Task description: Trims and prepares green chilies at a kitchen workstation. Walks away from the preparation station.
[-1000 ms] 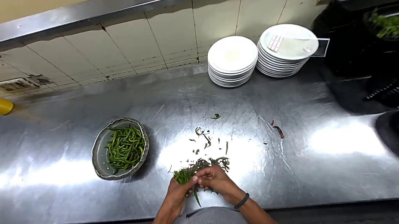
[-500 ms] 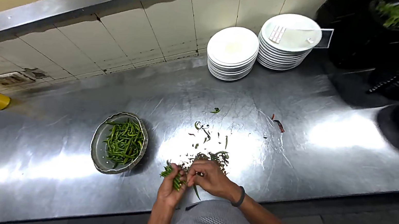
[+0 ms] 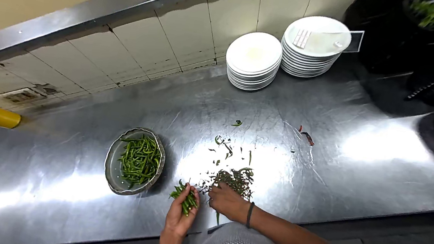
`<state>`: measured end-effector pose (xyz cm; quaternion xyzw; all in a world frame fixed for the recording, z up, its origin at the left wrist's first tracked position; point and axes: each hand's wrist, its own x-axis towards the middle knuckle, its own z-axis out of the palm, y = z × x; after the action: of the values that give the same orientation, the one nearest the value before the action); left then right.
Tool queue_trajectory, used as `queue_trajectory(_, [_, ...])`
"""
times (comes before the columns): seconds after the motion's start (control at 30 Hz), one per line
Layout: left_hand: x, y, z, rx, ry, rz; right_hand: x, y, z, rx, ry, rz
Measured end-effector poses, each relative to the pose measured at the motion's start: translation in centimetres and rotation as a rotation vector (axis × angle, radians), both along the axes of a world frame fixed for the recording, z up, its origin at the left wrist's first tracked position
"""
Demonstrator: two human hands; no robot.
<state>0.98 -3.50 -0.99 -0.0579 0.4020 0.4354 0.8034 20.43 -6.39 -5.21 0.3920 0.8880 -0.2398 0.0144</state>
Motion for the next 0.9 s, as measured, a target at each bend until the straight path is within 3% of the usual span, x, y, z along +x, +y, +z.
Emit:
queue_trajectory(0.23, [0.1, -0.7, 0.4, 0.067, 0.002, 0.042, 2.7, 1.7, 2.7, -0.235, 0.218, -0.555])
queue_trajectory(0.37, [0.5, -0.8, -0.7, 0.081, 0.117, -0.053, 3.8, 2.3, 4.8, -0.356, 0.479, -0.871])
queue_trajectory(0.5, [1.7, -0.9, -1.6, 0.132, 0.161, -0.243, 2.5, 1.4, 5.2, -0.419, 0.679, -0.694])
queue_trajectory(0.6, [2.5, -0.5, -1.3, 0.129, 0.209, -0.25, 2.4, 1.0, 4.3, -0.413, 0.692, -0.595])
queue_trajectory(0.7, [2.5, 0.3, -0.1, 0.069, 0.229, -0.208, 4.8, 1.3, 3.3, -0.298, 0.519, -0.807])
queue_trajectory(0.8, [1.8, 0.2, -0.3, 0.06, 0.228, -0.254, 7.9, 1.4, 1.6, -0.03, 0.078, -0.911])
queue_trajectory(0.9, [1.9, -0.2, -0.2, 0.034, 0.233, -0.236, 10.1, 1.0, 0.2, -0.026, -0.153, -0.934])
